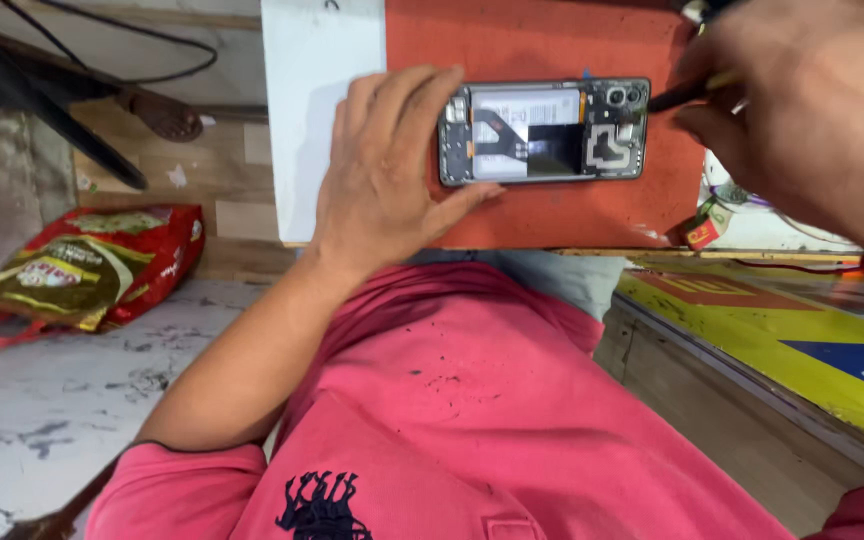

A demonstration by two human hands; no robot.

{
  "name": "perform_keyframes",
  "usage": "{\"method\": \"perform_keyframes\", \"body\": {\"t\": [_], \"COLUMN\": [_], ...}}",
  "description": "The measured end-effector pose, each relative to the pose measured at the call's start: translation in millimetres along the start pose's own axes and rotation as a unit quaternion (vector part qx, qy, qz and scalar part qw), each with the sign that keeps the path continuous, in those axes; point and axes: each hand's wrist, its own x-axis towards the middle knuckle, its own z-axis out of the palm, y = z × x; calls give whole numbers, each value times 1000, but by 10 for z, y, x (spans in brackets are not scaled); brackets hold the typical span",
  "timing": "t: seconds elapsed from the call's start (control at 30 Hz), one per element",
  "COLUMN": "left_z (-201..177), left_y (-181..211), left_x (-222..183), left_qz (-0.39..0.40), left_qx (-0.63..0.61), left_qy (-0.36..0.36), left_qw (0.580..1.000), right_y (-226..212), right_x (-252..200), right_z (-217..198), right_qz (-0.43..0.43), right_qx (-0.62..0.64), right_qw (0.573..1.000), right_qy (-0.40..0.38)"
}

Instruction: The person handles a small circuit board and then proceeds to disassemble a smartphone. They use a prying tool to separate the back cover and a screwdriver to remove screws from the internal frame, exposing the battery and camera module.

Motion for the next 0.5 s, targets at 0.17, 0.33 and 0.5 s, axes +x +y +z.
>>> {"method": "perform_keyframes", "body": {"t": [0.17,0.33,0.5], "left_z": [29,53,55], "left_y": [22,16,-25], "left_x": [-15,-72,-105], "left_qz": [14,20,16], "left_qx": [25,30,17], "left_qy": [-4,6,12], "left_qw": [1000,999,1000], "right_y": [67,57,61], "right_x": [-65,-67,-146], "right_z": [-35,-74,-52], "right_qz": [-117,-82,-107], "right_qx": [-11,13,-32], "right_qw": [992,996,992], "right_qy": [36,-13,60]}}
